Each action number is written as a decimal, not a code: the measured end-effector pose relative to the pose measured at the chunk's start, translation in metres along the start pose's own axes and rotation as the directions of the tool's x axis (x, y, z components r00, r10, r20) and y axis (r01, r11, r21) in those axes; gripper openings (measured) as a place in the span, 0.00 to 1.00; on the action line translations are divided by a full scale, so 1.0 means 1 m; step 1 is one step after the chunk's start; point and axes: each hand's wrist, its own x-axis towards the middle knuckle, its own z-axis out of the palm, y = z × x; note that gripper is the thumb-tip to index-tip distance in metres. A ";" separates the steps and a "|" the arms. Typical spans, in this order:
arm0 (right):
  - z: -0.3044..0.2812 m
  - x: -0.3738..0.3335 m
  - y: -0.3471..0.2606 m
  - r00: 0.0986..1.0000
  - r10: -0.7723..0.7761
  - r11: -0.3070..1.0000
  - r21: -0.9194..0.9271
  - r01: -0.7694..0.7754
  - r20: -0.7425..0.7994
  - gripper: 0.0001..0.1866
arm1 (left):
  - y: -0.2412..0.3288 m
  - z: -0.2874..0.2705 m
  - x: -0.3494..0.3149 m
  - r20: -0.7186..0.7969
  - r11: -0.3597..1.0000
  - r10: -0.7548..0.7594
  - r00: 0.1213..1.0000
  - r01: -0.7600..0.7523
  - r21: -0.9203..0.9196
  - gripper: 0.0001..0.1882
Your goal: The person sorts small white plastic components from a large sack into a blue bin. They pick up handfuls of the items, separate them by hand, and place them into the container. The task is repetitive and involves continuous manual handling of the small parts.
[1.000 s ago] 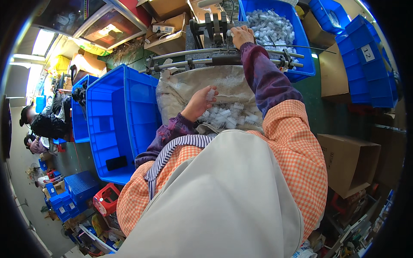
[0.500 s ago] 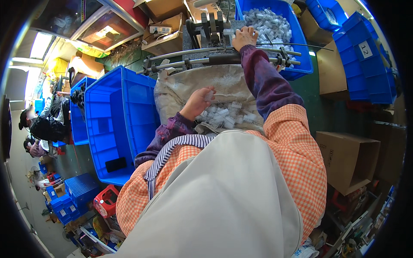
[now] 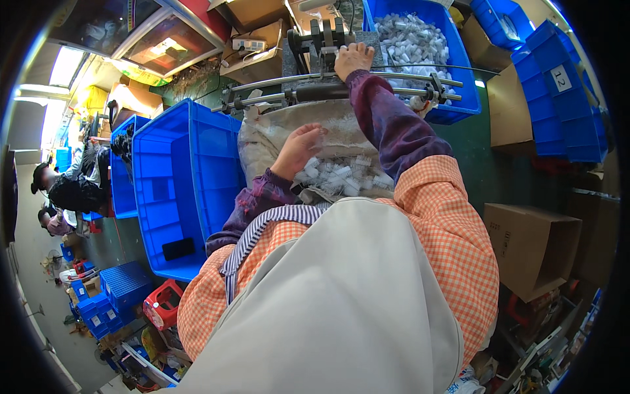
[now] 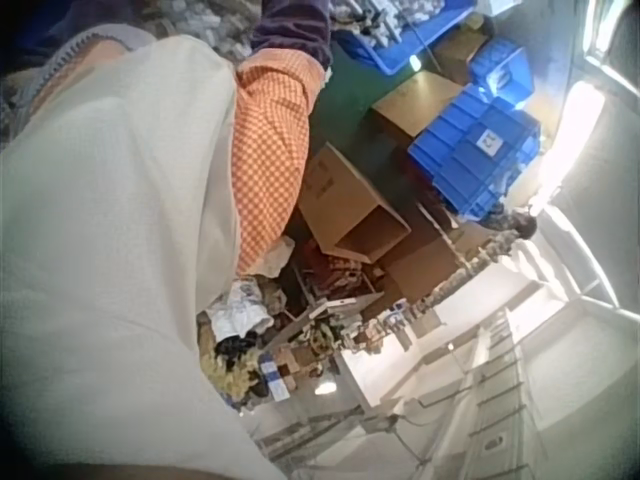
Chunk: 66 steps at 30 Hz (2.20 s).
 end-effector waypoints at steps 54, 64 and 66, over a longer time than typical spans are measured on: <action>0.005 0.020 0.049 0.996 -0.014 0.990 0.144 0.002 0.084 0.12 | -0.046 -0.037 -0.013 0.366 -0.313 0.040 0.930 -0.336 0.888 0.07; -0.006 -0.001 0.042 0.996 0.089 0.995 0.051 -0.090 0.024 0.16 | -0.005 -0.014 -0.021 0.271 -0.237 0.148 0.951 -0.232 0.943 0.10; -0.003 -0.001 0.032 0.996 0.089 0.995 0.052 -0.088 -0.012 0.16 | 0.004 -0.009 -0.021 0.328 -0.217 0.244 0.913 -0.279 0.936 0.10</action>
